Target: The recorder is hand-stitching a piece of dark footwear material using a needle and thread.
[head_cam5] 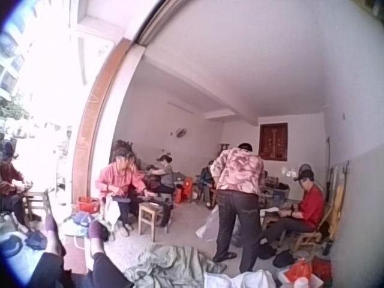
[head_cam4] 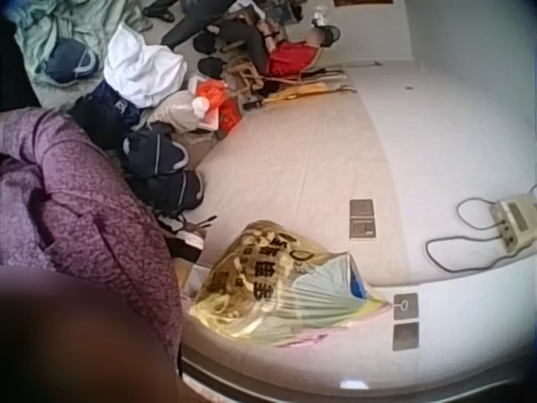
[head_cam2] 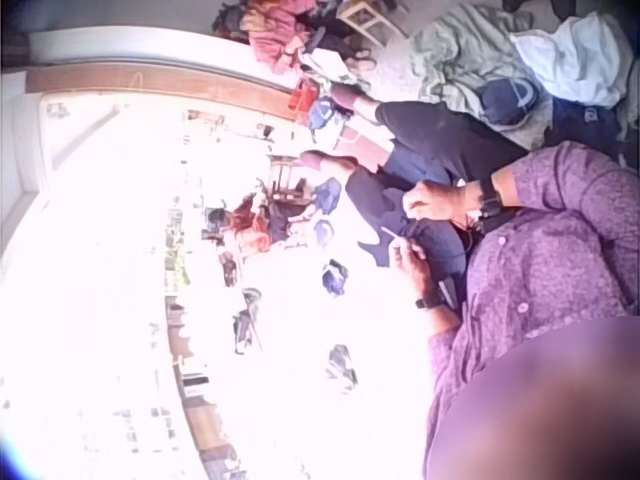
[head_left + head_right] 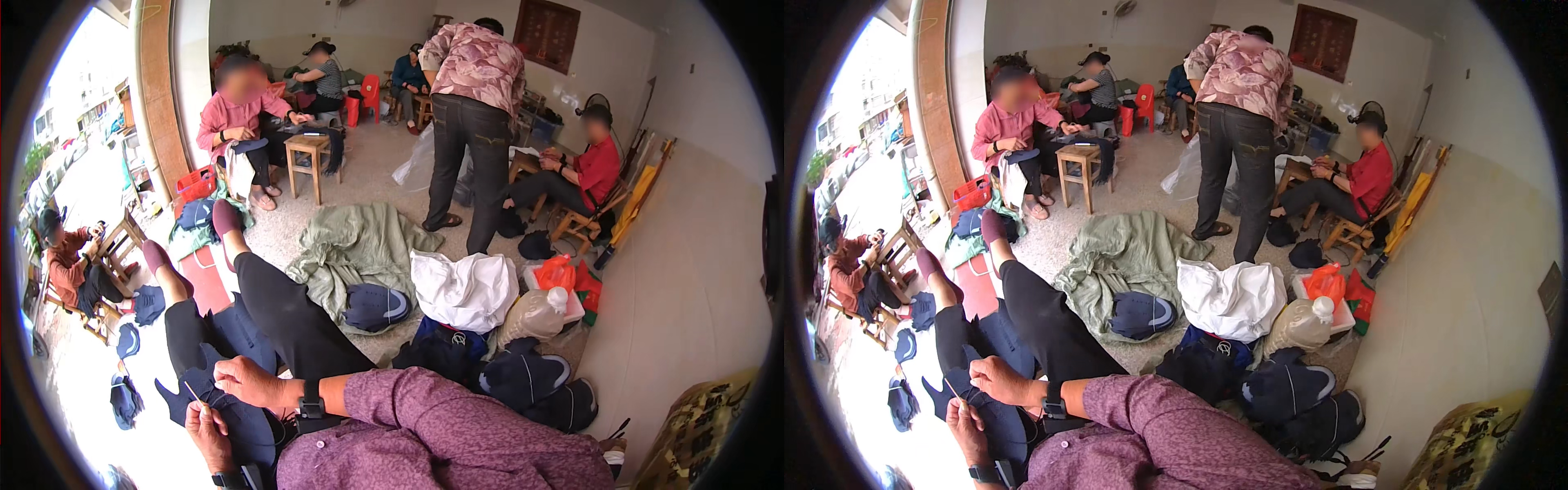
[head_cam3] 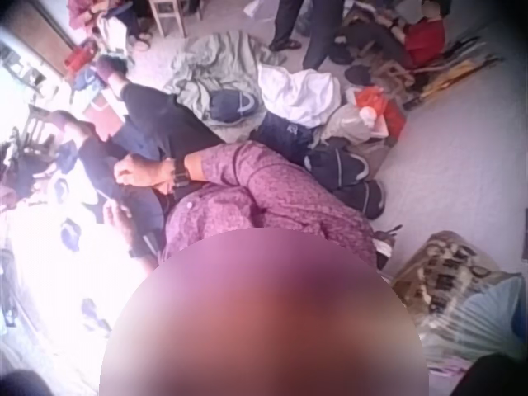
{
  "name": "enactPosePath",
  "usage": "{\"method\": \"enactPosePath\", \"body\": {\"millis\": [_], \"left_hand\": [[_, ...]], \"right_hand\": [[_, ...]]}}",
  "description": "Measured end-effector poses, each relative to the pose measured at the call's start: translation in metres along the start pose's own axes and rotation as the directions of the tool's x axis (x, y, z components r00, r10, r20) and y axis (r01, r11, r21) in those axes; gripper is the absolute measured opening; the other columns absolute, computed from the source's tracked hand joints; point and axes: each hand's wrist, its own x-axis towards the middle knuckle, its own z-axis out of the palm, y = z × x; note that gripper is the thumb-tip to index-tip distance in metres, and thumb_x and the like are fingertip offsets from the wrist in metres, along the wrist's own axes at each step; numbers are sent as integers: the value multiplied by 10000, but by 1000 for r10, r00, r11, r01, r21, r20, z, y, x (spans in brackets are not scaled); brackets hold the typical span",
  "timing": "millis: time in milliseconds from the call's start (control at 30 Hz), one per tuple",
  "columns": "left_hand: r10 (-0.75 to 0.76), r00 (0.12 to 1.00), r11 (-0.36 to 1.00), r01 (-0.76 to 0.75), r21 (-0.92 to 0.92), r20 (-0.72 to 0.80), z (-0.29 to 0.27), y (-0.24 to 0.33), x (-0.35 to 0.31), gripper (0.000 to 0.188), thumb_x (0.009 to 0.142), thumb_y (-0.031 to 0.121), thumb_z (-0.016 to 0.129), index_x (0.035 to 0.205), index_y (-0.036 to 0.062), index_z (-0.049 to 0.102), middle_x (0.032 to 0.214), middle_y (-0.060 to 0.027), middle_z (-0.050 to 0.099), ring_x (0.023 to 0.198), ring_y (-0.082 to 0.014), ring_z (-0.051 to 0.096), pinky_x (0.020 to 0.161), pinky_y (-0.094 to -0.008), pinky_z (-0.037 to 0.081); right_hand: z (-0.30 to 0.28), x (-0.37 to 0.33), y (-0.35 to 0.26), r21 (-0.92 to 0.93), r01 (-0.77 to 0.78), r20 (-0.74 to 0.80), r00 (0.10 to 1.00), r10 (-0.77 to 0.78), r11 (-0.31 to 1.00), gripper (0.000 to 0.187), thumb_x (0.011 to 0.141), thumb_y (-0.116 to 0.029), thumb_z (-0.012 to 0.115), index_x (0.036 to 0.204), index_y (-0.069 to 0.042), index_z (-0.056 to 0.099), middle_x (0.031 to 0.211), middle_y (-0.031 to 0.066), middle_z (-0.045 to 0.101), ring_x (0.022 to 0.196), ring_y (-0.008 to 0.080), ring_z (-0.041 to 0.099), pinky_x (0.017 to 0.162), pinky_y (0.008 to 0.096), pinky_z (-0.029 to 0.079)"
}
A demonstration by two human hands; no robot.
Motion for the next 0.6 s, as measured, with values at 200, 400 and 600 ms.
{"method": "enactPosePath", "body": {"millis": [200, 400, 600], "left_hand": [[6, 1000, 1000, -6, -7, -13, 0, -1, 2, 130, 960, 167, 507, 868, 76, 497, 572, 12, 461, 420, -39, 350, 375, -170, 251], [36, 999, 999, -36, -17, -1, -9, -10, 0, 152, 951, 182, 535, 844, 75, 517, 642, 27, 503, 501, -31, 401, 450, -168, 294], [68, 997, 996, -69, -53, -28, -7, -7, 0, 150, 946, 171, 538, 838, 69, 517, 713, -6, 550, 507, -36, 402, 456, -174, 297]], "right_hand": [[15, -4, 6, -96, 131, 14, 991, -130, 987, 120, 780, -51, 607, 752, 12, 508, 671, 160, 571, 645, 318, 582, 597, 381, 439], [22, -7, -7, 43, -206, 264, 946, 188, 978, 153, 750, -65, 615, 661, -3, 507, 556, 132, 554, 525, 251, 580, 500, 364, 429], [29, -11, 3, 24, -204, 318, 930, 186, 979, 171, 701, -16, 615, 588, 8, 489, 553, 154, 547, 523, 251, 578, 493, 359, 421]]}}
